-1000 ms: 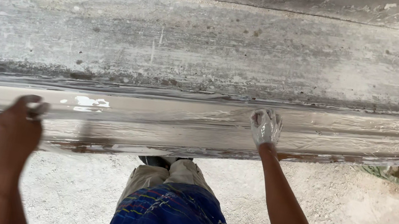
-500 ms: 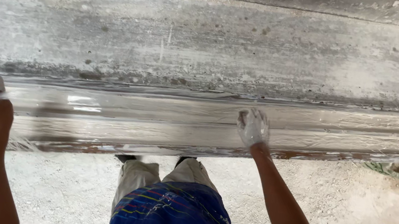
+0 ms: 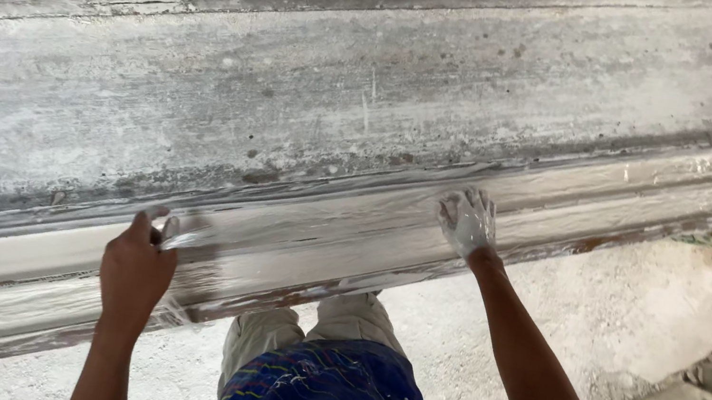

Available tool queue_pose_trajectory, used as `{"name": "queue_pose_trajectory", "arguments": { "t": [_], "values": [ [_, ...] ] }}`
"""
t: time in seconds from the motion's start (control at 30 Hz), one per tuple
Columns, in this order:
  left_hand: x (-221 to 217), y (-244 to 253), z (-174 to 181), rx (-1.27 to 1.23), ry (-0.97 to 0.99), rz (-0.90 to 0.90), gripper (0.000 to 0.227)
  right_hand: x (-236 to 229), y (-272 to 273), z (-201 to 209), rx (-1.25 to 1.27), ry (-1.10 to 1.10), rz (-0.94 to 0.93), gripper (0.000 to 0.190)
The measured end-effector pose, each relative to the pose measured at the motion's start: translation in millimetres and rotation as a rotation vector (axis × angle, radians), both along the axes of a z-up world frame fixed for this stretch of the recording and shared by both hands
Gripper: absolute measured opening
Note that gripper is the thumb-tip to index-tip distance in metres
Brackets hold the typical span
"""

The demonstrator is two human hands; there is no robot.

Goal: The person applies a white plaster-like substance to a long decorative molding using a trowel and a sponge. They repeatedly dip the tools into a bucket of white liquid and spread the material along the molding's surface, smoothing it with their hands and the sponge.

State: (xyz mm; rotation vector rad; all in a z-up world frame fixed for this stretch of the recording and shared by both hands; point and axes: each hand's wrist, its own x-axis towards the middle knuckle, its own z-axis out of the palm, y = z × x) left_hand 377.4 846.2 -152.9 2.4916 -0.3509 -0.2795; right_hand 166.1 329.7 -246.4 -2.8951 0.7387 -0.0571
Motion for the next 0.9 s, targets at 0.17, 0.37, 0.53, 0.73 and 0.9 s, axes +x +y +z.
{"name": "queue_pose_trajectory", "arguments": {
  "t": [0.17, 0.37, 0.53, 0.73, 0.9],
  "values": [
    [5.8, 6.0, 19.6, -0.183, 0.038, -0.104, 0.055, 19.9, 31.4, 19.0, 0.063, 0.030, 0.007, 0.045],
    [-1.9, 20.7, 51.6, -0.220, 0.512, -0.050, 0.049, 29.0, 60.7, 30.6, 0.087, 0.096, -0.046, 0.032],
    [-8.2, 55.7, 72.9, 0.312, -0.082, -0.296, 0.038, 27.9, 62.6, 27.6, 0.024, 0.045, -0.025, 0.031],
    [23.4, 146.8, 82.6, 0.619, -0.576, -0.213, 0.029, 26.7, 60.2, 10.9, 0.003, -0.021, -0.005, 0.025],
    [34.0, 184.2, 57.4, 0.589, -0.715, -0.115, 0.024, 37.8, 77.8, -1.3, 0.170, 0.102, -0.088, 0.034]
  ]
}}
